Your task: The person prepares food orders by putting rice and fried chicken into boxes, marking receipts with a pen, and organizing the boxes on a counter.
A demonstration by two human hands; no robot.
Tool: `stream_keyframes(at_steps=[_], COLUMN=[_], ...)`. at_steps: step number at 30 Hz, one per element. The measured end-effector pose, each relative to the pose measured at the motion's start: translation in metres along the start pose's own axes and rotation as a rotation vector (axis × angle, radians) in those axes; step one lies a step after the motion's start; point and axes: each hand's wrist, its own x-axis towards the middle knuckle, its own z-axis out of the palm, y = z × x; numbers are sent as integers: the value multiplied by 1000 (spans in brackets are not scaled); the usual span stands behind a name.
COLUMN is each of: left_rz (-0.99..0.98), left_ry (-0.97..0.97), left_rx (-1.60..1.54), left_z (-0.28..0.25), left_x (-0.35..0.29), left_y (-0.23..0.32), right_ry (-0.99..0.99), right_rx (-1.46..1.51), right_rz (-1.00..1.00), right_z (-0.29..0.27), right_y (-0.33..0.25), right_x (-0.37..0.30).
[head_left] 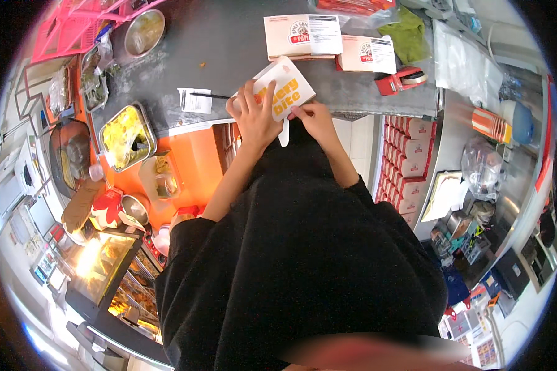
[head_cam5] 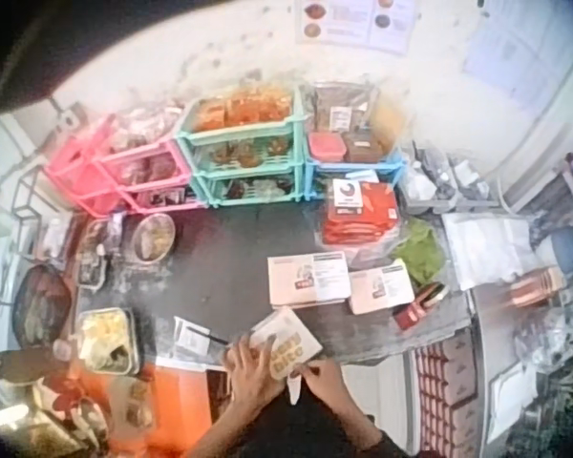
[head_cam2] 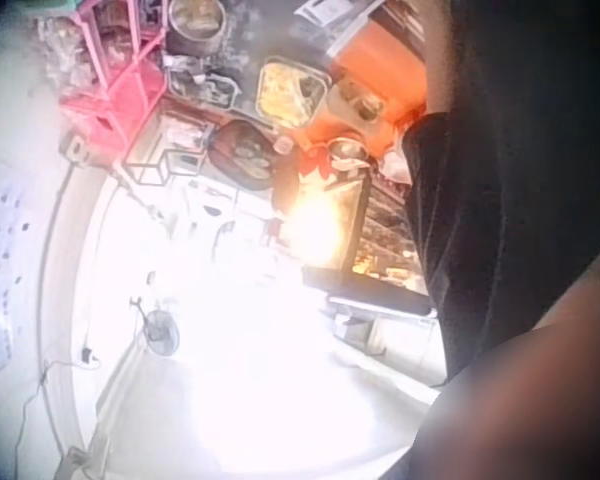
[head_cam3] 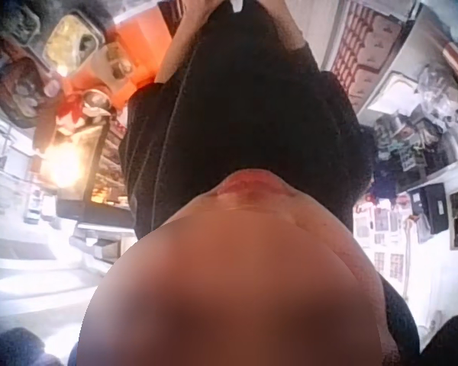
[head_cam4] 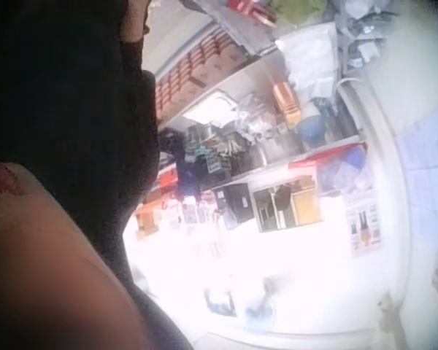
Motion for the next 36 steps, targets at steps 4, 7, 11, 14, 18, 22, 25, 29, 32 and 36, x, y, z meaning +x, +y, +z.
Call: stream_keyframes(at_steps=[4,7,11,14,18,22,25,29,32,36], left_rz=[-21,-41,59,93,81,-80,-538,-1360,-1434,-1585], left_ry=[-22,-80,-186,-259,-390,-257,189,949,1513,1721], left_rx=[-60,-237,-229,-173,-112,-75,221,250,-386,-674], left_z=[-2,5,29,51,69,35,-17,-64,-83,-93], left_x=[5,8,7,3,-23,-26,-84,-197,-259,-351], left_y=[-7,-10,-31,-52,-92,-91,-127,-199,-267,-313], right_ry=[212,188,922,1316,720,748,869,1037,1003,-69], right_rx=[387,644,495,701,1130,1037,790,413,-147,214], right_rz=[-131,-137,-142,-57,31,-114,-179,-49,-231,-373], right_z=[19,5,-43,-125,-191,-215,-159,-146,-99,126], right_y=[2,30,115,147,122,191,153,136,49,-164], right_x=[5,15,14,15,41,49,44,28,6,21])
